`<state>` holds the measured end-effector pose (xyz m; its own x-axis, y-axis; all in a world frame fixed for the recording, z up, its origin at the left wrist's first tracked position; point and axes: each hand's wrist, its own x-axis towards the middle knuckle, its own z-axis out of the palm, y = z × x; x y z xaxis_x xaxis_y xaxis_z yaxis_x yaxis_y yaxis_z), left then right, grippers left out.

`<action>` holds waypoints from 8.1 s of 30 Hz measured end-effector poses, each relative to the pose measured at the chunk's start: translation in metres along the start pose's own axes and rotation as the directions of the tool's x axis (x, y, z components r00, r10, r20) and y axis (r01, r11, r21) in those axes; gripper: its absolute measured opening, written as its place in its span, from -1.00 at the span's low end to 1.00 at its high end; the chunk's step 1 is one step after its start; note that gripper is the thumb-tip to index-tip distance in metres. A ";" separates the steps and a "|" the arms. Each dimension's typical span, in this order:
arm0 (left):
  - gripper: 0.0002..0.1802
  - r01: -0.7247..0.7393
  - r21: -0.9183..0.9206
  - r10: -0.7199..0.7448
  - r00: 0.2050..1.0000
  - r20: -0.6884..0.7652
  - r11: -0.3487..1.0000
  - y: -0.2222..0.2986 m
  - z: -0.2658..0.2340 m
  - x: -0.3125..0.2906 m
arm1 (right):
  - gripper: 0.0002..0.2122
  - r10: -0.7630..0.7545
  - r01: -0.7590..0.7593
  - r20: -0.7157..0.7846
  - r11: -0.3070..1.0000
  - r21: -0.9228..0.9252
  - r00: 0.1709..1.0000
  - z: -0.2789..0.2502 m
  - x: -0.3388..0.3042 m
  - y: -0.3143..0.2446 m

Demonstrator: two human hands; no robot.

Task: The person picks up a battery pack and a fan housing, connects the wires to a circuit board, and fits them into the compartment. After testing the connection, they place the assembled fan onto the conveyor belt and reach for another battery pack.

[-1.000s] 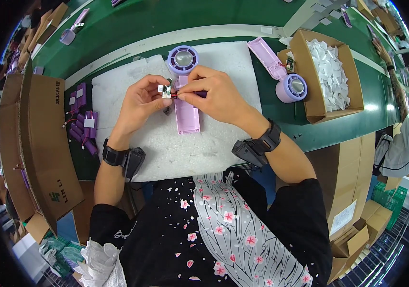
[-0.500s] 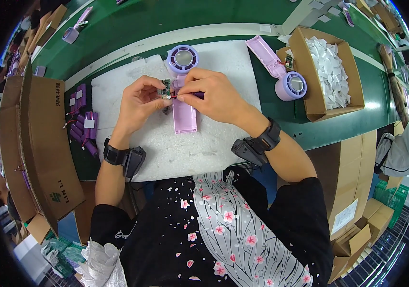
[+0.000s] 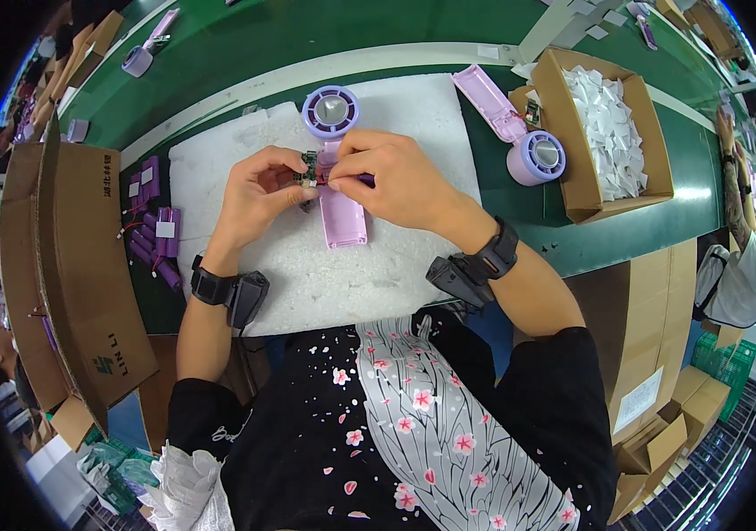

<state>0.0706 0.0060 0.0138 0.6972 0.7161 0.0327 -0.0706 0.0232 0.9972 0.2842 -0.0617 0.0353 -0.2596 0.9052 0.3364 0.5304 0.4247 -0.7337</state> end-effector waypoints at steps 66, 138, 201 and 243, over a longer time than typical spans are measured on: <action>-0.78 -0.098 0.393 0.178 0.969 -0.171 0.914 0.004 0.006 -0.003 | -0.70 0.080 -0.088 -0.238 0.996 -0.023 0.968 0.026 0.006 -0.002; -0.58 0.002 0.361 0.015 0.999 -0.045 0.933 -0.014 0.009 -0.010 | -0.46 0.550 -0.684 0.459 0.701 0.202 0.698 -0.017 -0.024 -0.032; -0.67 -0.158 0.502 0.160 0.986 0.041 0.850 -0.048 0.001 -0.016 | -0.59 -0.026 0.050 0.075 0.940 -0.337 0.997 0.050 -0.058 -0.009; -0.34 0.027 0.293 0.005 0.994 -0.107 0.956 0.032 0.024 0.019 | -0.41 0.130 -0.132 -0.042 0.824 -0.551 0.991 -0.027 0.016 0.000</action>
<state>0.0984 0.0038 0.0478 0.6163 0.7869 0.0306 0.1601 -0.1632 0.9735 0.3021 -0.0470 0.0570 -0.1545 0.9526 0.2621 0.9160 0.2375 -0.3232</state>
